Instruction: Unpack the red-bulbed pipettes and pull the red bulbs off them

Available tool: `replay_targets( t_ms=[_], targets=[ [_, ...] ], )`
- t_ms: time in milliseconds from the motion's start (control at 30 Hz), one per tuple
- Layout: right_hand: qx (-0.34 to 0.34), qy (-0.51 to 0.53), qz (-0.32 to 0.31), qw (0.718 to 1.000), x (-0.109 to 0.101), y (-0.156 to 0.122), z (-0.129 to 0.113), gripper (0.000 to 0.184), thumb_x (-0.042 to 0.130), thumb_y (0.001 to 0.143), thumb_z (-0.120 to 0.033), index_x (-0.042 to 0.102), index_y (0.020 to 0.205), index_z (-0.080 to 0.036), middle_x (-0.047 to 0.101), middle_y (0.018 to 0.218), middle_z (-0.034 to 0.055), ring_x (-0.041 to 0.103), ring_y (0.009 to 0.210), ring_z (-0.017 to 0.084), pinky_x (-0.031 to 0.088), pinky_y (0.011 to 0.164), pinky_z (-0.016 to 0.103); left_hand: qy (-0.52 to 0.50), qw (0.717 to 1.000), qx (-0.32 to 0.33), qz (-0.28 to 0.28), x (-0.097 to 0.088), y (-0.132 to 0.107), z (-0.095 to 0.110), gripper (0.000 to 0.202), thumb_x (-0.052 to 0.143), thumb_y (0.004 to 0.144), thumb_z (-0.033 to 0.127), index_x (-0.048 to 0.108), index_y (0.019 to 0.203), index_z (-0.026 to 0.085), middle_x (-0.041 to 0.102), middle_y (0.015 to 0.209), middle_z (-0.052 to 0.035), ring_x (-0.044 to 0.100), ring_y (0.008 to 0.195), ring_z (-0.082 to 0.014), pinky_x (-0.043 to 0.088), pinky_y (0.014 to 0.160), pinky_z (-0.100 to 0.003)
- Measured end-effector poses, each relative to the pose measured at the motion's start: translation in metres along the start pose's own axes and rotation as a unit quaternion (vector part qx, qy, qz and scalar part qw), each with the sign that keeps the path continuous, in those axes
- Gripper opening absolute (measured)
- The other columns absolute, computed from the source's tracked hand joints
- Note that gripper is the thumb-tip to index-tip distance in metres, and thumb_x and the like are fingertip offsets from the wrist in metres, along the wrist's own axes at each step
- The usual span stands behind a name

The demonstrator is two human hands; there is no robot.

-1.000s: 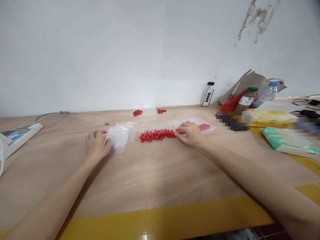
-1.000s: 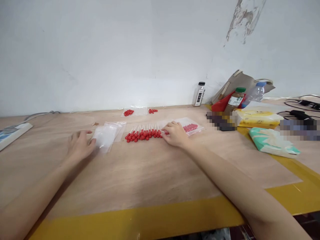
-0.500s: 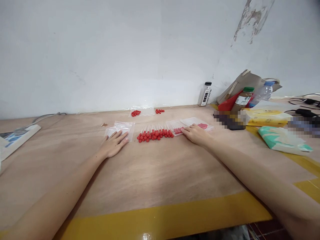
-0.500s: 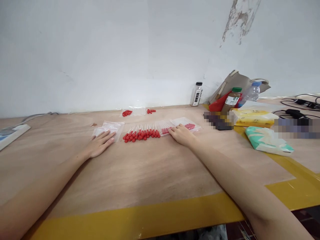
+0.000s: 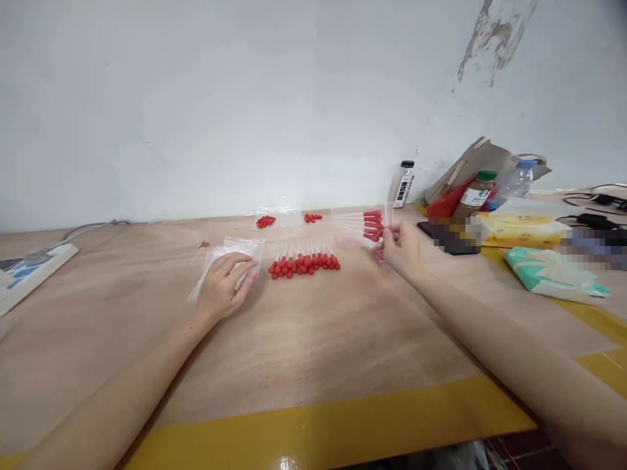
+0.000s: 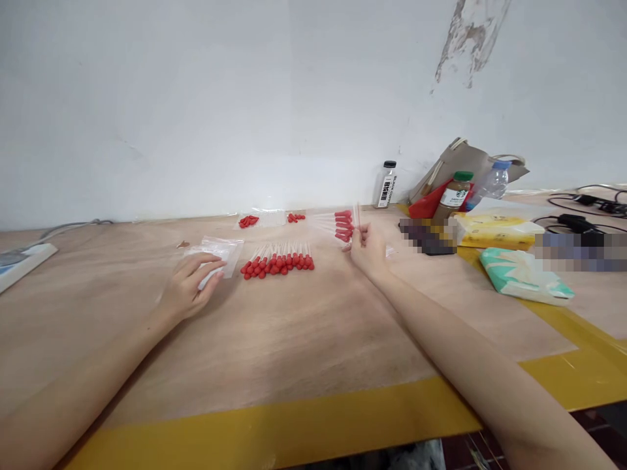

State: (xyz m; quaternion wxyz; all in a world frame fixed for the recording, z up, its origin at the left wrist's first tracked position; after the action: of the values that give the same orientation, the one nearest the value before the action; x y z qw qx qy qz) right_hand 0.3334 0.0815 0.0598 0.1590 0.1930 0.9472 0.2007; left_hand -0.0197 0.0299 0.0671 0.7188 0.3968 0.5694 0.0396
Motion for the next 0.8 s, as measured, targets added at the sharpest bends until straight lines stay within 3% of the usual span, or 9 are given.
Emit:
replay_targets(
  t_ms=[100,200,300,367,433,533,633,733,800],
  targets=[
    [0.042,0.122,-0.020,0.991,-0.003,-0.007,-0.010,0.029,0.052,0.076,-0.046,0.036,0.080,-0.023,0.054,0.053,-0.0057,0.057,0.045,0.013,0.039,0.041,0.022,-0.110,0.979,0.110,-0.133,0.016,-0.003,0.050,0.037,0.032,0.091,0.033,0.051,0.122,0.021,0.051,0.126,-0.0055,0.042,0.121,-0.0185,0.032,0.104,-0.035],
    [0.048,0.172,-0.047,0.983,0.002,-0.019,-0.014,0.032,0.055,0.074,-0.048,0.036,0.076,-0.022,0.053,0.053,-0.0071,0.056,0.046,0.011,0.042,0.045,0.022,-0.128,0.946,0.119,-0.274,0.040,-0.007,0.093,0.058,0.030,0.091,0.046,0.022,0.140,0.017,0.021,0.146,-0.0085,0.020,0.134,-0.0227,0.020,0.110,-0.040],
    [0.042,0.211,-0.070,0.974,0.013,-0.029,-0.017,0.036,0.057,0.072,-0.051,0.037,0.075,-0.022,0.051,0.054,-0.0085,0.055,0.045,0.009,0.046,0.050,0.024,-0.124,0.919,0.125,-0.353,0.056,-0.009,0.145,0.076,0.028,0.085,0.060,0.015,0.142,0.011,0.008,0.148,-0.0133,0.007,0.135,-0.0295,0.014,0.109,-0.048],
    [0.028,0.233,-0.095,0.968,0.022,-0.034,-0.024,0.037,0.059,0.071,-0.051,0.037,0.076,-0.022,0.051,0.055,-0.0093,0.055,0.044,0.009,0.045,0.049,0.025,-0.161,0.894,0.190,-0.373,0.055,-0.010,0.196,0.079,0.028,0.084,0.061,0.019,0.141,0.008,0.012,0.147,-0.0151,0.007,0.135,-0.0315,0.014,0.109,-0.050],
    [0.019,0.254,-0.136,0.957,0.032,-0.039,-0.035,0.037,0.061,0.070,-0.051,0.038,0.075,-0.022,0.050,0.055,-0.0100,0.054,0.043,0.008,0.045,0.048,0.024,-0.226,0.856,0.304,-0.351,0.043,-0.015,0.251,0.073,0.032,0.084,0.058,0.021,0.141,0.013,0.022,0.146,-0.0086,0.013,0.135,-0.0258,0.019,0.111,-0.041],
    [0.021,0.277,-0.233,0.932,0.046,-0.051,-0.050,0.037,0.062,0.070,-0.050,0.038,0.073,-0.022,0.050,0.054,-0.0101,0.053,0.042,0.008,0.046,0.048,0.024,-0.278,0.775,0.475,-0.311,0.021,-0.033,0.303,0.045,0.022,0.092,0.027,0.038,0.133,0.034,0.037,0.138,0.0127,0.023,0.131,-0.0015,0.027,0.100,-0.007],
    [0.065,0.279,-0.360,0.888,0.061,-0.076,-0.052,0.036,0.062,0.071,-0.049,0.039,0.073,-0.021,0.053,0.053,-0.0086,0.054,0.042,0.009,0.047,0.046,0.024,-0.247,0.796,0.503,-0.228,0.009,-0.040,0.295,0.044,0.023,0.090,0.023,0.056,0.119,0.028,0.045,0.132,0.0067,0.031,0.128,-0.0051,0.029,0.100,-0.008],
    [0.145,0.262,-0.453,0.840,0.071,-0.104,-0.040,0.037,0.063,0.070,-0.048,0.041,0.073,-0.019,0.055,0.052,-0.0074,0.056,0.043,0.010,0.046,0.044,0.023,-0.239,0.860,0.430,-0.139,-0.003,-0.035,0.245,0.034,0.038,0.084,0.024,0.060,0.110,0.017,0.055,0.122,-0.0045,0.047,0.116,-0.0176,0.038,0.102,-0.027],
    [0.198,0.226,-0.470,0.830,0.074,-0.116,-0.029,0.037,0.065,0.068,-0.048,0.044,0.073,-0.018,0.056,0.052,-0.0065,0.056,0.044,0.009,0.046,0.043,0.021,-0.255,0.907,0.325,-0.082,-0.010,-0.024,0.201,0.030,0.042,0.082,0.019,0.058,0.107,0.016,0.059,0.113,-0.0083,0.051,0.109,-0.0197,0.041,0.097,-0.036]
  ],
)
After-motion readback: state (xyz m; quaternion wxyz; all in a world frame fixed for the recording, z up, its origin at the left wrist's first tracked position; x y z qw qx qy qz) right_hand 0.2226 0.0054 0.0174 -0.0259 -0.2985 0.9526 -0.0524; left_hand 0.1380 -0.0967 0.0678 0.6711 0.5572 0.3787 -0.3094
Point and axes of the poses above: each hand's wrist, its own y-axis towards the middle knuckle, its own x-axis out of the palm, z = x × y, the point moved 6 cm from there along y, towards the middle knuckle
